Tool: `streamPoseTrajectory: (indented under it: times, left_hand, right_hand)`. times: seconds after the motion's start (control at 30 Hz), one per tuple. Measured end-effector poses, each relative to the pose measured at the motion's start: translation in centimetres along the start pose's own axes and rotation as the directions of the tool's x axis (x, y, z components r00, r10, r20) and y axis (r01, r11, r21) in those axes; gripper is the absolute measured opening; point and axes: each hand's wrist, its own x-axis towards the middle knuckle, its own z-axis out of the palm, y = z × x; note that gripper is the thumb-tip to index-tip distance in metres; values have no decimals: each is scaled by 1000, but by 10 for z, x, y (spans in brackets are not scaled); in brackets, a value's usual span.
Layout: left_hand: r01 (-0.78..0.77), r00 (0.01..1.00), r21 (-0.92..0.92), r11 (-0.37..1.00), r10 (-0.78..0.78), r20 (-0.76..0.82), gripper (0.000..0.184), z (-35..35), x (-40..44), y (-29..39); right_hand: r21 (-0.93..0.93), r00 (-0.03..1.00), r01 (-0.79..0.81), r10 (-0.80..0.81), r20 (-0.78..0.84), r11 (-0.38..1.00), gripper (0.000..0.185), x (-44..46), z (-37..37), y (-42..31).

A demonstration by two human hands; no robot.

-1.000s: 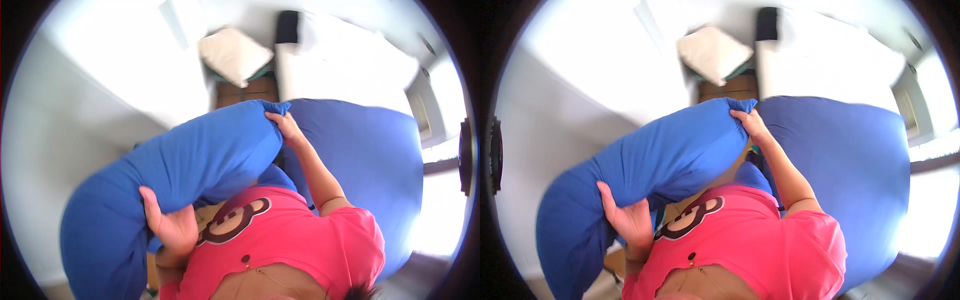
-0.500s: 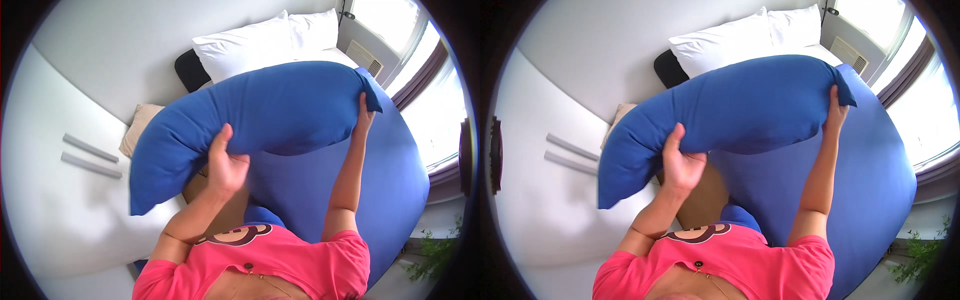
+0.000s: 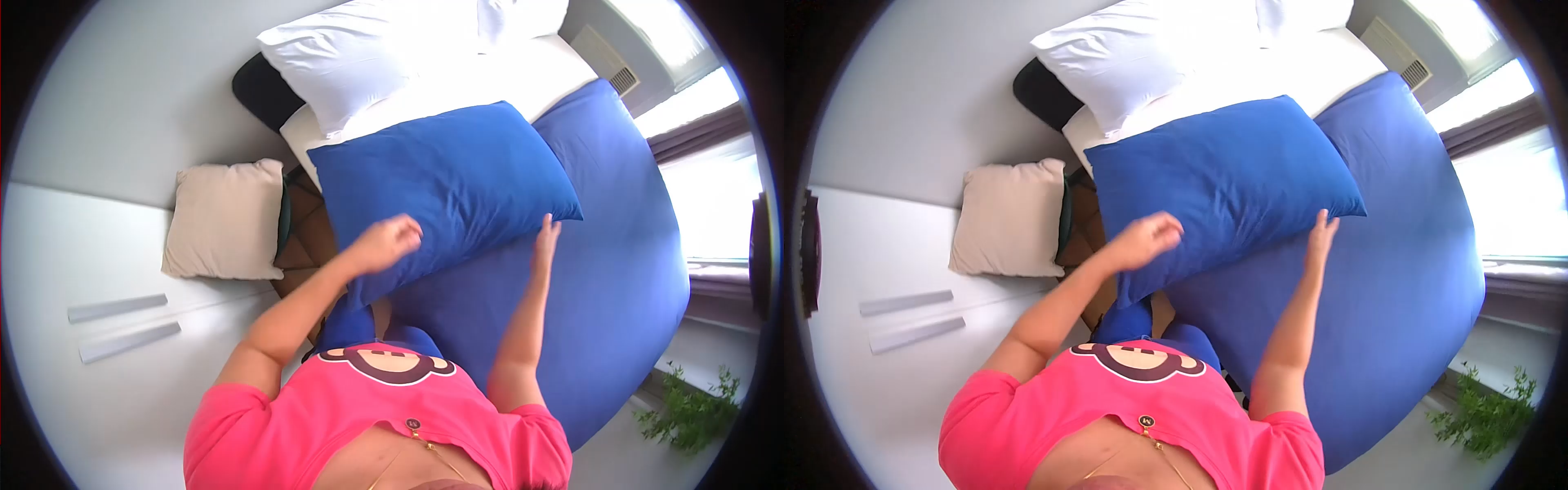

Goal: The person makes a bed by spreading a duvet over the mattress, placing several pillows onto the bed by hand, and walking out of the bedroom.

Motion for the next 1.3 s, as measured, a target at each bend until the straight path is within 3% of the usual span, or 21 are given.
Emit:
streamPoseTrajectory:
  times: [0.03, 0.17, 0.23, 0.33, 0.37, 0.43, 0.47, 0.57, 0.63, 0.67, 0.8, 0.87, 0.9, 0.93, 1.0, 1.03, 1.1, 1.13, 1.17, 1.2, 1.3]
  left_hand:
    - [-5, 994, -15, 1000, 4, -111, 24, -21, 25, 1]
    - [-74, 879, 554, 830, 317, -357, 31, -98, 152, -70]
    - [160, 917, 470, 868, 46, -397, 40, -132, 207, -127]
    - [337, 853, 276, 900, -168, -493, 48, -183, 258, -227]
    - [389, 860, 251, 886, -252, -444, 50, -198, 261, -256]
    - [494, 848, 204, 845, -415, -330, 55, -221, 260, -304]
    - [508, 859, 117, 854, -493, -135, 63, -229, 247, -292]
    - [470, 883, 63, 881, -468, -43, 69, -219, 222, -291]
    - [523, 847, -84, 848, -507, 162, 71, -211, 208, -260]
    - [520, 851, -277, 808, -464, 244, 65, -205, 206, -262]
    - [453, 873, -303, 838, -348, 342, 49, -181, 199, -242]
    - [365, 885, -325, 873, -217, 412, 39, -161, 190, -240]
    - [302, 877, -305, 903, -138, 460, 35, -146, 181, -229]
    - [494, 768, -376, 784, -190, 611, 33, -123, 173, -216]
    - [247, 778, -392, 886, 59, 625, 33, -72, 153, -194]
    - [-28, 753, -207, 978, 157, 638, 30, -26, 146, -218]
    - [-347, 472, 305, 887, -116, 874, 26, -65, 166, -47]
    - [-480, 568, 103, 871, 219, 793, 26, -72, 177, -22]
    - [-657, 592, -12, 754, 526, 611, 27, -78, 187, 3]
    - [-772, 615, -47, 634, 764, 196, 33, -102, 199, 46]
    - [-854, 340, 307, 420, 897, -283, 86, -180, 248, 154]
  right_hand:
    - [21, 995, -91, 89, 52, 996, 84, -7, 15, -1]
    - [-35, 990, -137, 137, 9, 990, 87, -38, 74, -3]
    - [-137, 978, -136, 110, -179, 981, 88, -37, 86, 9]
    - [179, 883, -375, 409, -231, 910, 83, -32, 81, 12]
    - [317, 811, -503, 566, -151, 805, 80, -42, 75, -1]
    - [372, 802, -580, 589, 102, 725, 74, -37, 58, 30]
    - [466, 809, -554, 578, 105, 690, 68, -38, 62, 30]
    - [570, 791, -547, 601, 112, 613, 63, -31, 70, 20]
    - [515, 762, -515, 641, -91, 685, 49, -25, 76, 14]
    - [462, 764, -463, 605, -226, 756, 46, -20, 84, 1]
    - [138, 710, -138, 195, -676, 981, 39, 1, 90, -69]
    - [-448, 596, -54, -331, -732, 893, 40, 21, 88, -118]
    - [-540, 547, 42, -472, -691, 840, 40, 25, 93, -163]
    - [-628, 486, 126, -600, -636, 768, 41, 27, 97, -209]
    - [-817, 463, -44, -713, -526, 574, 41, 36, 71, -263]
    - [-835, 447, 40, -757, -477, 549, 40, 36, 59, -293]
    - [-861, 419, 164, -824, -380, 481, 38, 19, 37, -346]
    - [-879, 400, 157, -843, -360, 450, 39, 3, 26, -368]
    - [-895, 386, 152, -859, -337, 419, 40, -15, 17, -382]
    - [-916, 374, 129, -874, -311, 381, 37, -33, 4, -382]
    - [-955, 332, 152, -923, -194, 256, 29, -68, -46, -367]
